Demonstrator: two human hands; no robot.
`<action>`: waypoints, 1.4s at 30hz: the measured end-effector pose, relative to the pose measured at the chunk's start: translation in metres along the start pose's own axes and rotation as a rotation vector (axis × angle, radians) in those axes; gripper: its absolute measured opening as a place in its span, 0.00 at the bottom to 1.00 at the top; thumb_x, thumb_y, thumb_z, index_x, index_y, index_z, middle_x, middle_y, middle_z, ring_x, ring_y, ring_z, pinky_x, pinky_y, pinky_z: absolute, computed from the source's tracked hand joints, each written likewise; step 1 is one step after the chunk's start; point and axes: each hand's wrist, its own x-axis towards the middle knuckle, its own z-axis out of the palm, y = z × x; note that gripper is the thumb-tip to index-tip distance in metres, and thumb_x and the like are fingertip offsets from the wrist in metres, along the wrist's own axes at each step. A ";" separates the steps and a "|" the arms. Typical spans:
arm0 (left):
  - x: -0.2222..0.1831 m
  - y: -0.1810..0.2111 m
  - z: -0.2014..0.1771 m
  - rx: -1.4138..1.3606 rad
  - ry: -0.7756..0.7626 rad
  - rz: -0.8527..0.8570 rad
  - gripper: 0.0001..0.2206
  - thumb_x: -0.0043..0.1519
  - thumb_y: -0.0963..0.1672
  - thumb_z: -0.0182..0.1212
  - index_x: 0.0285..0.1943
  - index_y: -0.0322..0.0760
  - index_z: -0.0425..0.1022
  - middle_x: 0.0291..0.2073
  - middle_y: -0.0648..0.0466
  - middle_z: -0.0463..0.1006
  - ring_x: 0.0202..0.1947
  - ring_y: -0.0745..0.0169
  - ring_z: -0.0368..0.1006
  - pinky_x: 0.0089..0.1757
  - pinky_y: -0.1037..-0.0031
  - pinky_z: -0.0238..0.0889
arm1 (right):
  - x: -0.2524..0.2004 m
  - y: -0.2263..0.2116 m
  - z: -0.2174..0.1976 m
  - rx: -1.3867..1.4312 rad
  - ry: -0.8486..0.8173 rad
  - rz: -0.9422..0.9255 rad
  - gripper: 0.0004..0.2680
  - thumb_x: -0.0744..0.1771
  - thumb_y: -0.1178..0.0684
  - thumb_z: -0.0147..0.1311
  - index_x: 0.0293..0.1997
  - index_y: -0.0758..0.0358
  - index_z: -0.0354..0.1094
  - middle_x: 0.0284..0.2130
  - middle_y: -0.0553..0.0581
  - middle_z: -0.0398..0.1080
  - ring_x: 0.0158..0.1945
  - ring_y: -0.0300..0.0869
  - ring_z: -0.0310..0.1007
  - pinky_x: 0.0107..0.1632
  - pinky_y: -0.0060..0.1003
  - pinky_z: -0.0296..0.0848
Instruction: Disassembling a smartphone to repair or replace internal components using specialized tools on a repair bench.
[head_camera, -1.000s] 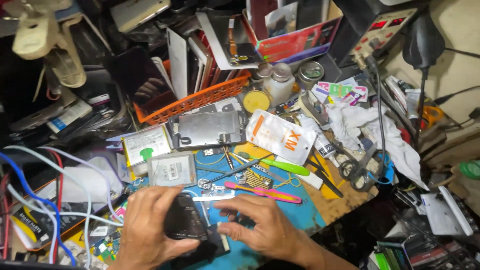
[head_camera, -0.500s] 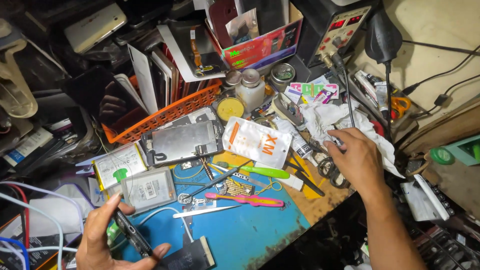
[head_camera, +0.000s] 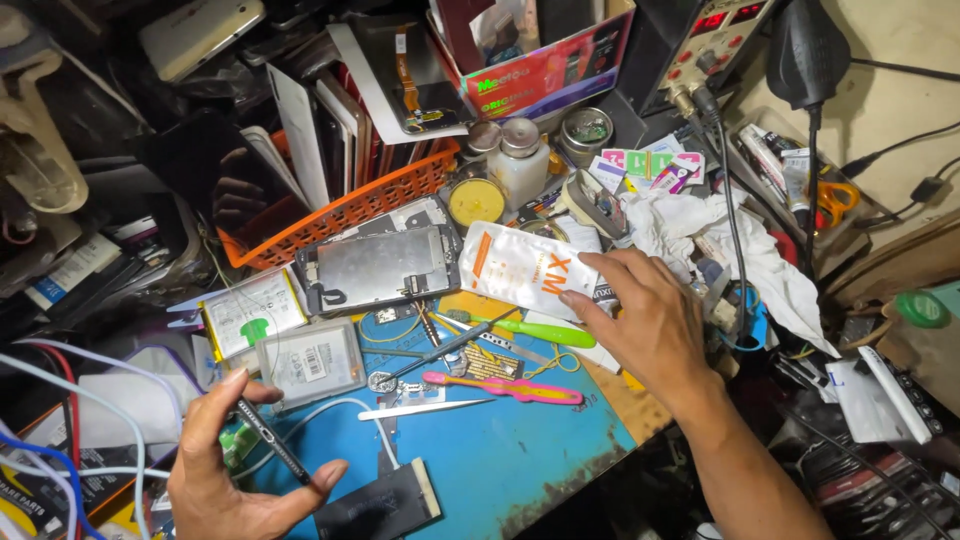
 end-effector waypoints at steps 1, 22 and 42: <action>-0.002 -0.003 0.000 -0.018 0.003 0.021 0.51 0.38 0.48 0.81 0.73 0.33 0.59 0.49 0.45 0.75 0.51 0.56 0.75 0.60 0.66 0.63 | 0.001 -0.002 0.003 -0.052 0.035 0.012 0.17 0.64 0.42 0.64 0.56 0.58 0.75 0.47 0.56 0.73 0.48 0.53 0.74 0.48 0.50 0.73; -0.021 -0.108 -0.001 -0.422 -0.089 -0.676 0.21 0.77 0.42 0.33 0.54 0.16 0.72 0.46 0.27 0.79 0.55 0.38 0.74 0.65 0.59 0.60 | 0.038 0.079 -0.044 -0.049 -0.220 0.344 0.16 0.66 0.50 0.57 0.61 0.55 0.67 0.54 0.54 0.72 0.42 0.50 0.80 0.44 0.50 0.75; -0.056 -0.121 0.014 -0.473 0.131 -0.368 0.25 0.69 0.42 0.39 0.77 0.28 0.56 0.45 0.27 0.73 0.49 0.34 0.73 0.60 0.51 0.66 | 0.048 0.085 -0.055 -0.019 0.254 -0.067 0.06 0.65 0.66 0.60 0.46 0.71 0.78 0.40 0.64 0.76 0.30 0.44 0.75 0.32 0.35 0.77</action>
